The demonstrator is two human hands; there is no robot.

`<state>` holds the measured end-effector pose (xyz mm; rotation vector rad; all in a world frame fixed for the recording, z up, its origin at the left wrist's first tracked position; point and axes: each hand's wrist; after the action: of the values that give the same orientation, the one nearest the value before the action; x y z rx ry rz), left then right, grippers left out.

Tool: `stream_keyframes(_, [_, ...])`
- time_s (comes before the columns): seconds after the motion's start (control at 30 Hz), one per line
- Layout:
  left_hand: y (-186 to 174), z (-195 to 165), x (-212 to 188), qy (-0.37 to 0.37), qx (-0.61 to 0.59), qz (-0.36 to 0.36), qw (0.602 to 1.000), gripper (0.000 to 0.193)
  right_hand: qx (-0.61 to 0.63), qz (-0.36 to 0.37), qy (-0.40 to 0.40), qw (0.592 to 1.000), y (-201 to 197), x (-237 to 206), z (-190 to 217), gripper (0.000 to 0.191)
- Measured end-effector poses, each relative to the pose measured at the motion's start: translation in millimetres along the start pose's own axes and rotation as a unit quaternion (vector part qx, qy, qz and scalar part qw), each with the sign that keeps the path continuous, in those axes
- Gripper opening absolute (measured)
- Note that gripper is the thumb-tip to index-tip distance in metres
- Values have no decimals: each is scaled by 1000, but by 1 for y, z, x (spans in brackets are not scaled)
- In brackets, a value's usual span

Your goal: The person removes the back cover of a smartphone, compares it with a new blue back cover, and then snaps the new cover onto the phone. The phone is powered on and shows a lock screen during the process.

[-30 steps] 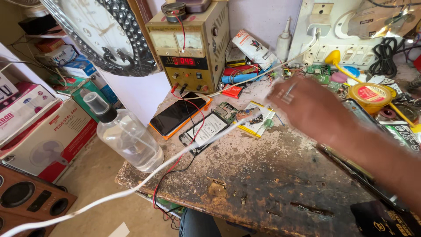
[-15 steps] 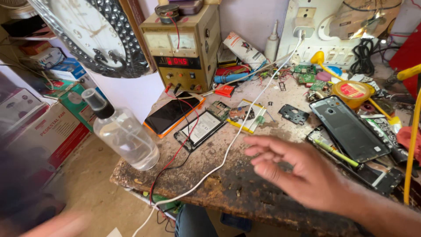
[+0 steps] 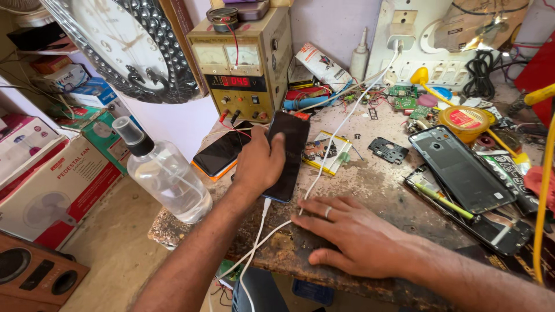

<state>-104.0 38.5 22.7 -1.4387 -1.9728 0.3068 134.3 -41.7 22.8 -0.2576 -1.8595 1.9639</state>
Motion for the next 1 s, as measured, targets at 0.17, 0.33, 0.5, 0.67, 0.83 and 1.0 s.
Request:
stream_keyframes(0.17, [13, 47, 9, 25, -9, -21, 999, 30, 17, -25, -10, 999, 6, -6, 0, 65])
stream_keyframes(0.33, [12, 56, 16, -28, 58, -16, 998, 28, 22, -30, -17, 999, 4, -10, -2, 65])
stream_keyframes(0.5, [-3, 36, 5, -53, 161, 16, 985, 28, 75, 18, 68, 995, -4, -25, -19, 56])
stream_keyframes(0.67, [-10, -1, -11, -5, 235, -18, 972, 28, -49, -92, 400, 911, -43, -63, -67, 45])
stream_keyframes(0.83, [-6, -51, -19, 231, 3, 55, 971, 38, -189, 83, 586, 784, -78, -100, -114, 88])
stream_keyframes(1.0, [44, -89, -35, 203, -63, 381, 900, 38, -149, 142, 588, 782, -72, -105, -117, 94])
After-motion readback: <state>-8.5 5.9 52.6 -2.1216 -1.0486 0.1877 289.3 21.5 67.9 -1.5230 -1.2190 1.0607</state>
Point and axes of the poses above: each hand's wrist, its own x-axis towards the middle knuckle, its own y-axis out of the palm, z = x × y, and after that the axes turned 8 degrees about -x, right-handed
